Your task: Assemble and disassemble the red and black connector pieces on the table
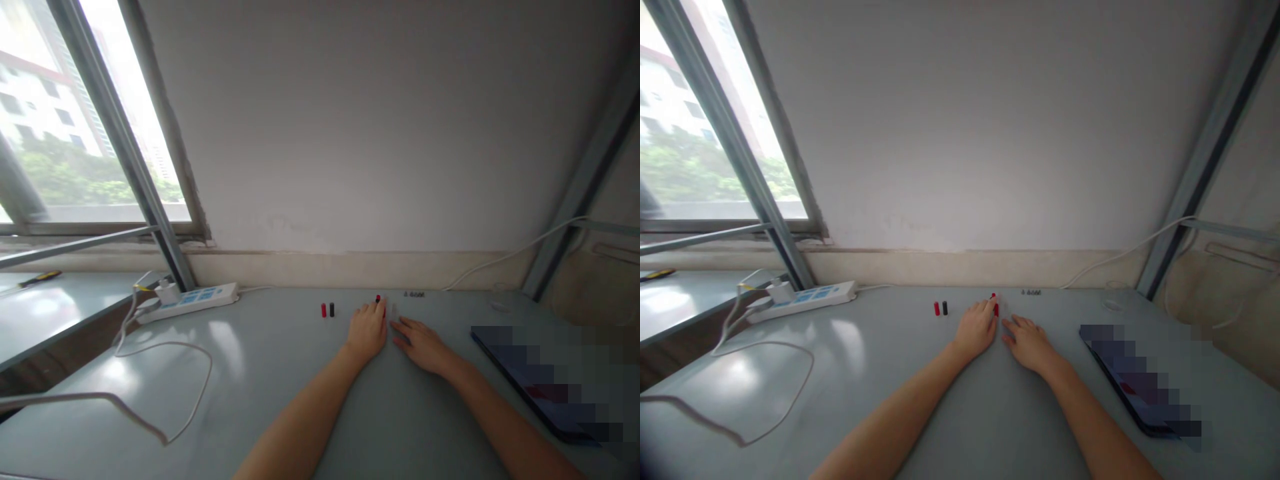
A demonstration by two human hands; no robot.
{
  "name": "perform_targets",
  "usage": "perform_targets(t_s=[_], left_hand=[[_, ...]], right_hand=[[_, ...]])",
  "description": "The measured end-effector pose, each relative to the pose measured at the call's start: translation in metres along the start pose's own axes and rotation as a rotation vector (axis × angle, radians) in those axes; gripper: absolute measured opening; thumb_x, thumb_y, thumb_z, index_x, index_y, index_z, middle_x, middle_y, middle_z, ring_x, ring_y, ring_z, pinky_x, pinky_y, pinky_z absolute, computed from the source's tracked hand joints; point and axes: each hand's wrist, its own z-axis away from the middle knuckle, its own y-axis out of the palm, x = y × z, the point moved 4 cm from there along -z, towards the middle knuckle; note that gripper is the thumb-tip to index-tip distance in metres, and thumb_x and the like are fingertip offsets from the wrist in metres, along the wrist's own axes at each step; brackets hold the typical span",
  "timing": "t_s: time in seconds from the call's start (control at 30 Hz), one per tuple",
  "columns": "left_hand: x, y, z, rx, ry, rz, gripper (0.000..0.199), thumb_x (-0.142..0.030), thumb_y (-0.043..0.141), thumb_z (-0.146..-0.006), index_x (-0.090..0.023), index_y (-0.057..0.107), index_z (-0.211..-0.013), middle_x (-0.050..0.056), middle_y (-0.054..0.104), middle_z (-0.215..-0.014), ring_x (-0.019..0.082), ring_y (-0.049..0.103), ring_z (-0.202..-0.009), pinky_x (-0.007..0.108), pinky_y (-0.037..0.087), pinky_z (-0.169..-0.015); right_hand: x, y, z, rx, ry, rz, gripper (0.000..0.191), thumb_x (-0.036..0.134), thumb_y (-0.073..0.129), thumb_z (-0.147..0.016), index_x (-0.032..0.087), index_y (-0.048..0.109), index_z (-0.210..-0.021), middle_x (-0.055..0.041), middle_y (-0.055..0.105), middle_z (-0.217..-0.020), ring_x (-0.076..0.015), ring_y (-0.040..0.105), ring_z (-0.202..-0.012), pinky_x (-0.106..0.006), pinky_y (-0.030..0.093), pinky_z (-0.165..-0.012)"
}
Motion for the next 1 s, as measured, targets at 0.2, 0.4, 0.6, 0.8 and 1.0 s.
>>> perform_targets(t_s=[0.2,0.4,0.6,0.8,1.0], left_hand=[[0.002,0.005,0.002,0.032,0.012,-0.092,0.048,-0.018,0.030,-0.082,-0.014,0.027,-0.129,0.010,0.055,-0.102,0.021,0.049,-0.091,0.032,0.041,-0.075],[0.004,0.005,0.001,0.025,-0.008,-0.093,0.038,-0.019,0.035,-0.082,-0.016,0.041,-0.119,0.009,0.054,-0.103,0.020,0.049,-0.092,0.031,0.040,-0.076],[0.006,0.001,-0.001,0.006,-0.067,-0.068,0.021,-0.019,0.036,-0.084,-0.016,0.055,-0.091,0.008,0.057,-0.092,0.019,0.051,-0.087,0.030,0.039,-0.074],[0.011,0.001,0.002,-0.069,-0.110,0.069,0.017,-0.021,0.041,-0.082,-0.016,0.057,-0.086,0.006,0.059,-0.086,0.018,0.052,-0.085,0.030,0.039,-0.074],[0.022,0.003,0.003,-0.197,-0.189,0.293,0.014,-0.021,0.046,-0.079,-0.016,0.059,-0.085,0.004,0.062,-0.084,0.015,0.054,-0.079,0.027,0.040,-0.074]], right_hand=[[0.000,0.004,-0.002,0.025,-0.001,0.010,0.050,0.037,0.029,-0.084,0.017,0.035,-0.129,-0.0124,0.032,-0.135,-0.0256,0.028,-0.124,-0.043,0.024,-0.099],[0.001,0.005,-0.001,0.038,0.029,-0.004,0.050,0.038,0.027,-0.084,0.020,0.033,-0.130,-0.0096,0.030,-0.137,-0.0249,0.026,-0.124,-0.046,0.023,-0.098],[0.003,0.005,0.000,0.035,0.057,-0.020,0.050,0.040,0.025,-0.085,0.023,0.031,-0.131,-0.0082,0.030,-0.137,-0.0250,0.024,-0.125,-0.049,0.021,-0.098],[0.006,0.005,-0.001,-0.014,0.064,-0.021,0.049,0.040,0.027,-0.084,0.022,0.034,-0.129,-0.0091,0.034,-0.134,-0.0242,0.028,-0.123,-0.048,0.021,-0.098],[0.006,0.003,0.000,-0.098,0.029,-0.044,0.043,0.036,0.034,-0.083,0.020,0.045,-0.121,-0.0106,0.043,-0.128,-0.0247,0.036,-0.117,-0.045,0.027,-0.095]])
